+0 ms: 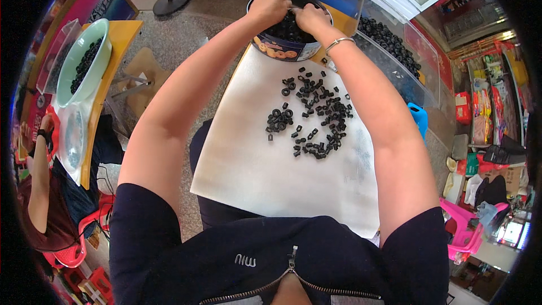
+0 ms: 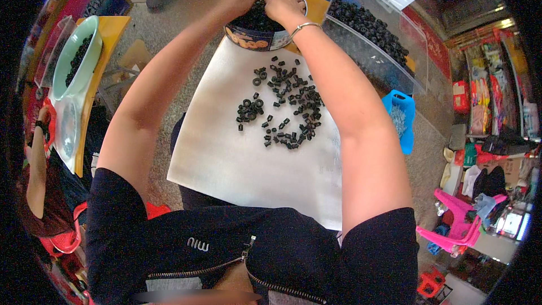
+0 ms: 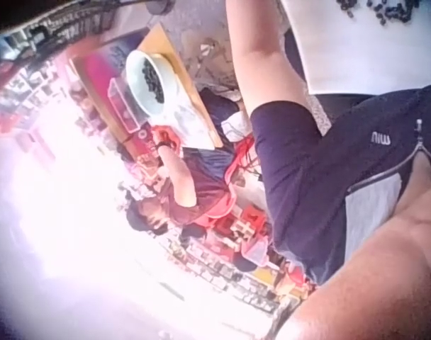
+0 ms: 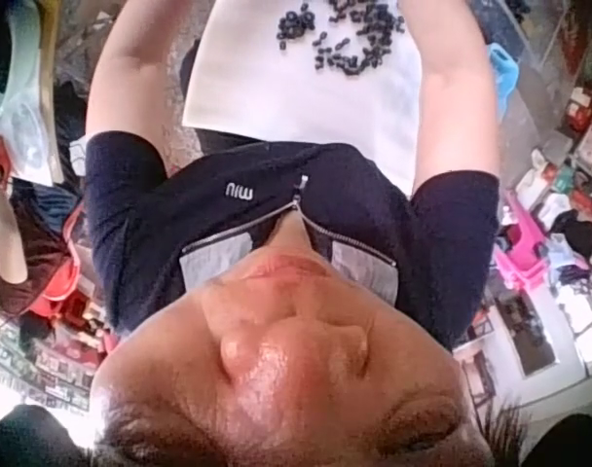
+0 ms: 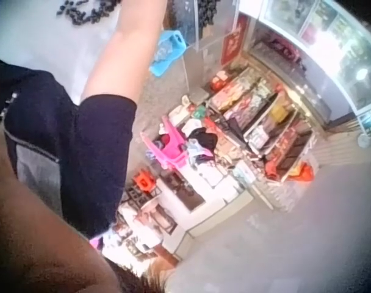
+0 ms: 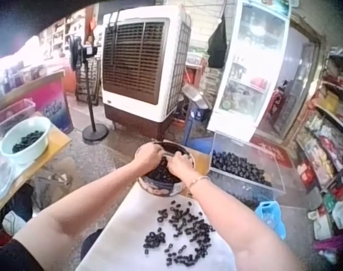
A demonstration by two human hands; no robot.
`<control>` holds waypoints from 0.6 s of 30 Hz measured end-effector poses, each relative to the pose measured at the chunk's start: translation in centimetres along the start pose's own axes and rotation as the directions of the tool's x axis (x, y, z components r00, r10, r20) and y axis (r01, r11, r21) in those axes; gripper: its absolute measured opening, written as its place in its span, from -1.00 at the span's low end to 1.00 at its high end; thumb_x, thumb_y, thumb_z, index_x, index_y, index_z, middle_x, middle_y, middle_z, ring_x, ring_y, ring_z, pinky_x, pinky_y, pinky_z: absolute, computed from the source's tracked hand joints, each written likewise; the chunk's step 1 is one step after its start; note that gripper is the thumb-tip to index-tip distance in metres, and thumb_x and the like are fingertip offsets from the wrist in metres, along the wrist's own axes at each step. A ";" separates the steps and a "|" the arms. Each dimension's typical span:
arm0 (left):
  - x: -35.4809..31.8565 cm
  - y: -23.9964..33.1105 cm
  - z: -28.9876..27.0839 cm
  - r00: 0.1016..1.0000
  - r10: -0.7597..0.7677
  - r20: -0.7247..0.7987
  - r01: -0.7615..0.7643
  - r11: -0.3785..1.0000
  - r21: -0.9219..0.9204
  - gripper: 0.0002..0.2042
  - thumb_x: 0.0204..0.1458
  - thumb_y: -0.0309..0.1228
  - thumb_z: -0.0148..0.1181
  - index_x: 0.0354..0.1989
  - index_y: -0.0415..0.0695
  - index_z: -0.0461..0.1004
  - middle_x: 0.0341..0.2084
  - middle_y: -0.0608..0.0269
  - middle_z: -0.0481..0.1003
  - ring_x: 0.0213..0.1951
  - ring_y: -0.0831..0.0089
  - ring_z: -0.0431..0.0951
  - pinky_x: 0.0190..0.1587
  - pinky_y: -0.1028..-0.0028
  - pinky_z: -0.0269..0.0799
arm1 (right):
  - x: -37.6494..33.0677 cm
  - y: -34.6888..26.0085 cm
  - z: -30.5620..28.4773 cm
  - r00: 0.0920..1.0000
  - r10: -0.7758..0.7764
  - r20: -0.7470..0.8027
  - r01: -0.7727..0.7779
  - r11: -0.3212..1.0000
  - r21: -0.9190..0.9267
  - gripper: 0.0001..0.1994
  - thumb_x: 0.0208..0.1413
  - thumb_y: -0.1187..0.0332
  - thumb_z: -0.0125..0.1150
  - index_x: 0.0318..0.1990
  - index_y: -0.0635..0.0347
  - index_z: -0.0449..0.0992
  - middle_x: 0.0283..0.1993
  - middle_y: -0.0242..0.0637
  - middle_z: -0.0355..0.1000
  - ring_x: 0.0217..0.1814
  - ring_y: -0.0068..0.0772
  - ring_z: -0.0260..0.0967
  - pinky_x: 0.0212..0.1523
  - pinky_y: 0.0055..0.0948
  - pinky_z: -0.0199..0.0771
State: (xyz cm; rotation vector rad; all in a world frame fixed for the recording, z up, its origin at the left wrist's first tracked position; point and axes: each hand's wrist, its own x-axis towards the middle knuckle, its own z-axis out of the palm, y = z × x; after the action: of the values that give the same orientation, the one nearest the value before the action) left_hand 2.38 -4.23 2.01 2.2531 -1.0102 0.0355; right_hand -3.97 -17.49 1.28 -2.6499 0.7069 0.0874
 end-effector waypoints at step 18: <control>7.6 -5.3 5.8 0.972 -0.195 0.130 0.173 0.972 0.158 -0.34 0.12 0.17 -0.31 0.02 -0.17 0.44 0.01 -0.16 0.39 0.12 -0.03 0.32 0.16 0.18 0.15 | 2.5 -1.9 2.6 0.966 -0.116 -0.230 0.123 0.992 0.019 -0.60 0.12 0.15 -0.09 0.02 0.13 0.45 0.03 -0.02 0.42 0.10 -0.06 0.34 0.07 0.02 0.21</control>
State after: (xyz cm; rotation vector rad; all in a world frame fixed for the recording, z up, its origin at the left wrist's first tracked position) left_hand 9.93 -10.01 -3.34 2.5050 -0.8918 -0.1411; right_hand -0.73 -16.19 -0.79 -2.6892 0.6105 -0.2657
